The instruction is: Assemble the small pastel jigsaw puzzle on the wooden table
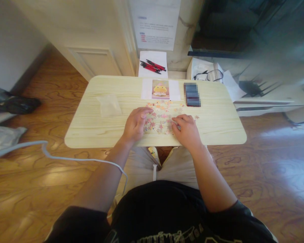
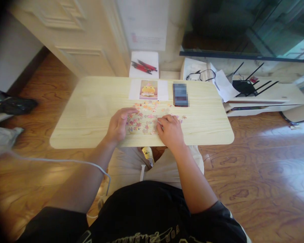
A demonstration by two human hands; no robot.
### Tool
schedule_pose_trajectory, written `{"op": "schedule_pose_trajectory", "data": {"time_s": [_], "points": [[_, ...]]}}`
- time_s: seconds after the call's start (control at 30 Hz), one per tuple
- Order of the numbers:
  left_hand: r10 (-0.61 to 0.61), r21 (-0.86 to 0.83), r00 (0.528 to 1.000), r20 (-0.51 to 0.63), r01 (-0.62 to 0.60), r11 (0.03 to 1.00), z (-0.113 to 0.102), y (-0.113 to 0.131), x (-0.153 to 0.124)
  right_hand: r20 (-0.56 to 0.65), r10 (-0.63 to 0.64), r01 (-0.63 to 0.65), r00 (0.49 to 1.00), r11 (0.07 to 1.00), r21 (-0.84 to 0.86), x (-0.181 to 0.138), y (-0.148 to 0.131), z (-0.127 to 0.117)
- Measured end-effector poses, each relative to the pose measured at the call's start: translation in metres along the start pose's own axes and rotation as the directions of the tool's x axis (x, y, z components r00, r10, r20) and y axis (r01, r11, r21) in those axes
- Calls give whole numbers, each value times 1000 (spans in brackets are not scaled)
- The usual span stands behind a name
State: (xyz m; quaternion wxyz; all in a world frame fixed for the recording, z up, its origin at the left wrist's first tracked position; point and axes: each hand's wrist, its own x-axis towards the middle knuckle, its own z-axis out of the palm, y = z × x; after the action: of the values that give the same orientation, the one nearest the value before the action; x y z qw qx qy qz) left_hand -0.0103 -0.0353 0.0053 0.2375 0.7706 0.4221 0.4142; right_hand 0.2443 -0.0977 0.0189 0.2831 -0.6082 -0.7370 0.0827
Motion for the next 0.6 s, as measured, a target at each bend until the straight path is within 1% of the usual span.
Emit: {"op": "schedule_pose_trajectory", "data": {"time_s": [0.07,0.13,0.27,0.33,0.5,0.6], "points": [[39,59,997,64,-43,997,1,0,0,17,16,-16,1000,999,-44,9,-3,3],[54,133,991,118,-70,989,3,1,0,67,15,-11,998,997,-72,17,-3,6],[28,305,969,246,-105,947,5,10,0,118,23,-10,993,994,-106,25,-3,8],[13,357,956,292,-121,926,7,14,0,131,31,-17,991,994,-104,27,-2,9],[10,382,942,336,-146,912,10,18,1,152,37,-28,988,998,-56,32,1,8],[11,383,941,339,-148,912,10,19,2,169,63,-67,984,998,17,39,5,5]]}}
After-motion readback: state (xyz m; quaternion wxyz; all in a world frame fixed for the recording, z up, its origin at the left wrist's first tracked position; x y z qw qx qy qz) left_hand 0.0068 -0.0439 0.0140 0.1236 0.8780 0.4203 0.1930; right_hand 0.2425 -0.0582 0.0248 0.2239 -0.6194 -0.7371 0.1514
